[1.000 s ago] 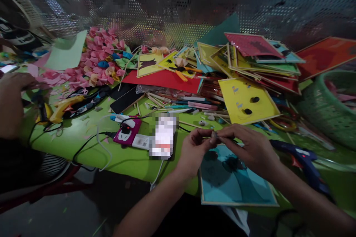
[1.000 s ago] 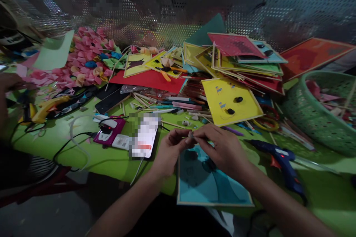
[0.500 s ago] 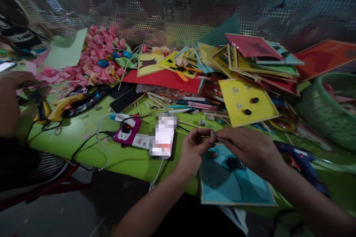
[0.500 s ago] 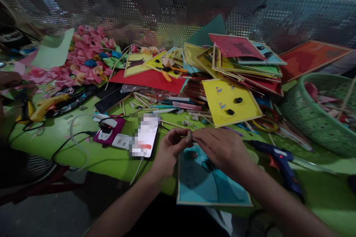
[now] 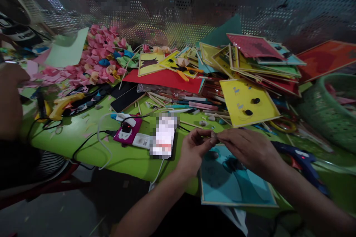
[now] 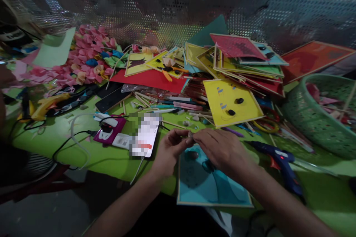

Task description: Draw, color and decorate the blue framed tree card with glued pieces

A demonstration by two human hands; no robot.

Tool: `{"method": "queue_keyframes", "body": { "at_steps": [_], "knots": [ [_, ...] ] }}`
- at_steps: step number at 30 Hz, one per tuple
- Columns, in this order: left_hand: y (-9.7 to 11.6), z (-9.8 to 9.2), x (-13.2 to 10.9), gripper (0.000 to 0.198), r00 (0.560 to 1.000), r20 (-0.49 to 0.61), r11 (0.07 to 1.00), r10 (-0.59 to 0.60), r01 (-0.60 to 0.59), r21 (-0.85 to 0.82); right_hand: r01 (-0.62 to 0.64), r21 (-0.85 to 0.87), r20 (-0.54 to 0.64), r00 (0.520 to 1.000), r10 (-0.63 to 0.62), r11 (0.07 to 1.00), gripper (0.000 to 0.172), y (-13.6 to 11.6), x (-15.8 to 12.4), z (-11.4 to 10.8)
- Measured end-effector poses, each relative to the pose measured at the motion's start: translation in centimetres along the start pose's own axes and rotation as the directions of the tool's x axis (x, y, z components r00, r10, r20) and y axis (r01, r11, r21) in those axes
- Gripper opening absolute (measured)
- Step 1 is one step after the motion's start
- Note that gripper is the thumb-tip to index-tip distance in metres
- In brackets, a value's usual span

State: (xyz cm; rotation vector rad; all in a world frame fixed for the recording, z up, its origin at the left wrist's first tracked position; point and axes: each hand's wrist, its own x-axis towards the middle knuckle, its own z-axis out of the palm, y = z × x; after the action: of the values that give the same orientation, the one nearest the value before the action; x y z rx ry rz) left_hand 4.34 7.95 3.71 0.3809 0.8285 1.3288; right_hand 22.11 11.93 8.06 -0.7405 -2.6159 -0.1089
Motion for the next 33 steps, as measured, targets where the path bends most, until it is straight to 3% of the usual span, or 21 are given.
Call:
{"method": "queue_keyframes", "body": {
  "at_steps": [4, 8, 18, 25, 29, 33],
  "knots": [
    [0.2, 0.1, -0.1, 0.048, 1.000, 0.020, 1.000, -0.002, 0.002, -0.009, 0.048, -0.072, -0.002, 0.999, -0.049, 0.996, 0.015, -0.1, -0.1, 0.2],
    [0.2, 0.1, -0.1, 0.047, 1.000, 0.015, 1.000, 0.008, -0.008, 0.013, 0.006, -0.085, -0.044, 0.999, -0.009, 0.996, 0.009, -0.3, -0.1, 0.7],
    [0.1, 0.4, 0.1, 0.053, 1.000, -0.004, 0.998, 0.000, 0.000, 0.069, -0.246, 0.172, -0.025, 0.967, 0.254, 0.954, 0.014, -0.4, 0.5, 0.4],
    [0.2, 0.2, -0.1, 0.053, 1.000, 0.009, 0.991, -0.007, 0.006, 0.135, -0.449, 0.332, 0.053, 0.887, 0.459, 0.829, 0.007, -0.4, 0.5, 0.4],
    [0.2, 0.1, -0.2, 0.055, 1.000, 0.018, 0.989, -0.011, 0.008, 0.146, -0.475, 0.421, 0.094, 0.870, 0.484, 0.773, 0.008, -0.1, 0.1, 0.3],
    [0.1, 0.0, -0.1, 0.055, 1.000, 0.017, 0.991, -0.011, 0.009, 0.132, -0.447, 0.442, 0.105, 0.887, 0.450, 0.778, 0.015, -0.1, 0.1, -0.3]
  ]
}}
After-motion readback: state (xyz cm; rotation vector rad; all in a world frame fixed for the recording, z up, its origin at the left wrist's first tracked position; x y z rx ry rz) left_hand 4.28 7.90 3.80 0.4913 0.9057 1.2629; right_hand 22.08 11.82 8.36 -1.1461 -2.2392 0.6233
